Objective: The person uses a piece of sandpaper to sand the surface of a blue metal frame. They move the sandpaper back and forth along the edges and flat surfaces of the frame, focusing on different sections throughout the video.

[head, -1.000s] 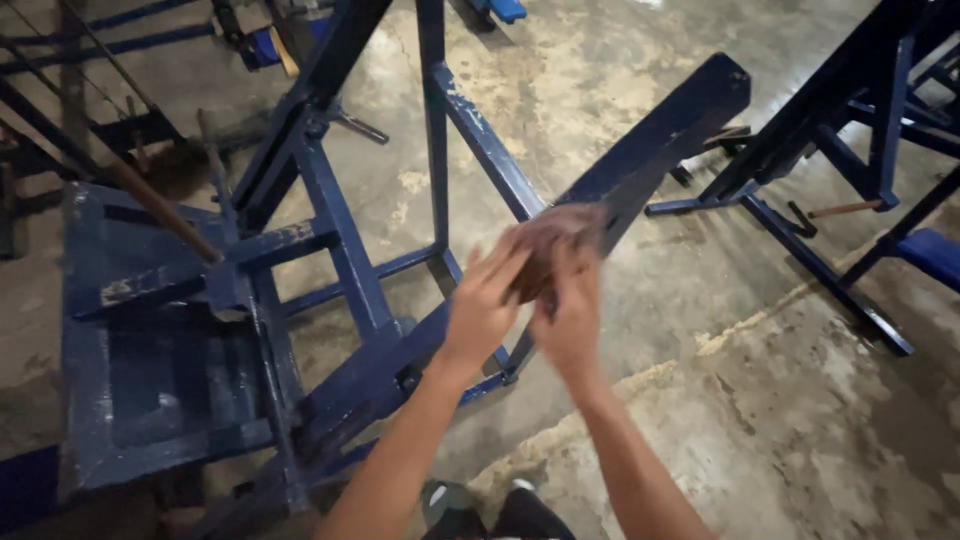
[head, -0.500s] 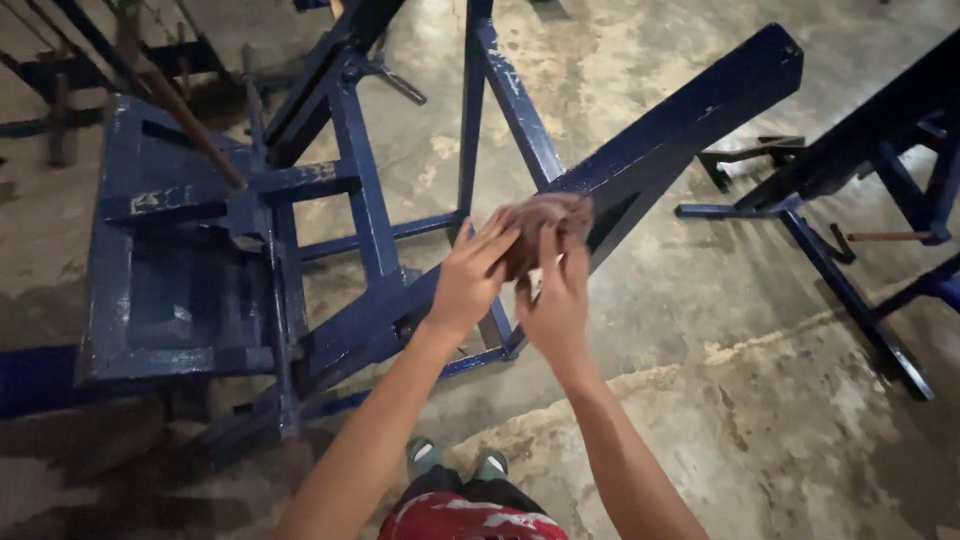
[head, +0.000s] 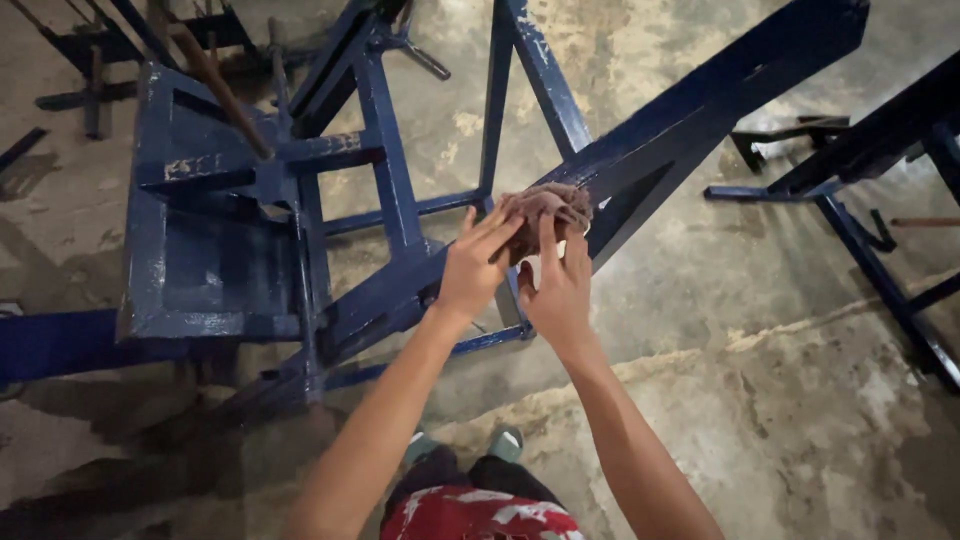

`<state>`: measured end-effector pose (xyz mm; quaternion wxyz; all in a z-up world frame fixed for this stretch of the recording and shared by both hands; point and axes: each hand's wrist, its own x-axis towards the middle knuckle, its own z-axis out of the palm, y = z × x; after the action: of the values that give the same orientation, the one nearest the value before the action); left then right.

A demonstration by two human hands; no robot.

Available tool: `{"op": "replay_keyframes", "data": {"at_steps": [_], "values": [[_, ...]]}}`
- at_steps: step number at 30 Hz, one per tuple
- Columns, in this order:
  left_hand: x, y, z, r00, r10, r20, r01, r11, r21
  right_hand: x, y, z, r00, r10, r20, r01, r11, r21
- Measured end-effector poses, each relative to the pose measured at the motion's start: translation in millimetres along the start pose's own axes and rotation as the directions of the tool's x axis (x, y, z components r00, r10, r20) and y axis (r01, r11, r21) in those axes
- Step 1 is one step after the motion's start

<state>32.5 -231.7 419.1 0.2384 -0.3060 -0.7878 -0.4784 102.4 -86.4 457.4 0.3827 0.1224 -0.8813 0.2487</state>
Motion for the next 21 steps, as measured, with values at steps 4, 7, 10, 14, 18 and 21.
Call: {"op": "replay_keyframes", "data": {"at_steps": [4, 7, 10, 14, 18, 21], "values": [[15.2, -7.7, -3.9, 0.994, 0.068, 0.084, -0.071, 0.997, 0.032, 16.9, -15.8, -2.4, 1.0, 0.007, -0.015, -0.006, 0.997, 0.075], [31.0, -0.9, -19.8, 0.99, 0.06, 0.127, -0.051, 0.996, -0.076, 14.1, -16.2, 9.4, 0.98, 0.194, 0.04, -0.189, 0.977, -0.094], [10.4, -18.6, -29.8, 0.984, 0.059, 0.171, -0.047, 0.996, -0.073, 5.1, -29.9, 24.5, 0.976, 0.217, 0.0, -0.216, 0.97, -0.107], [-48.0, -72.5, -32.4, 0.991, 0.033, 0.131, -0.032, 0.999, -0.013, -23.3, -51.8, 51.3, 0.99, 0.133, 0.038, -0.13, 0.988, -0.079], [-41.2, -82.7, -59.0, 0.96, 0.098, 0.261, -0.094, 0.995, -0.025, -27.1, -60.7, 64.7, 0.985, 0.142, 0.097, -0.133, 0.986, -0.101], [-9.0, -68.2, -76.5, 0.931, 0.127, 0.341, -0.098, 0.99, -0.099, -15.7, -78.7, 57.7, 0.921, 0.366, 0.132, -0.357, 0.93, -0.089]]}}
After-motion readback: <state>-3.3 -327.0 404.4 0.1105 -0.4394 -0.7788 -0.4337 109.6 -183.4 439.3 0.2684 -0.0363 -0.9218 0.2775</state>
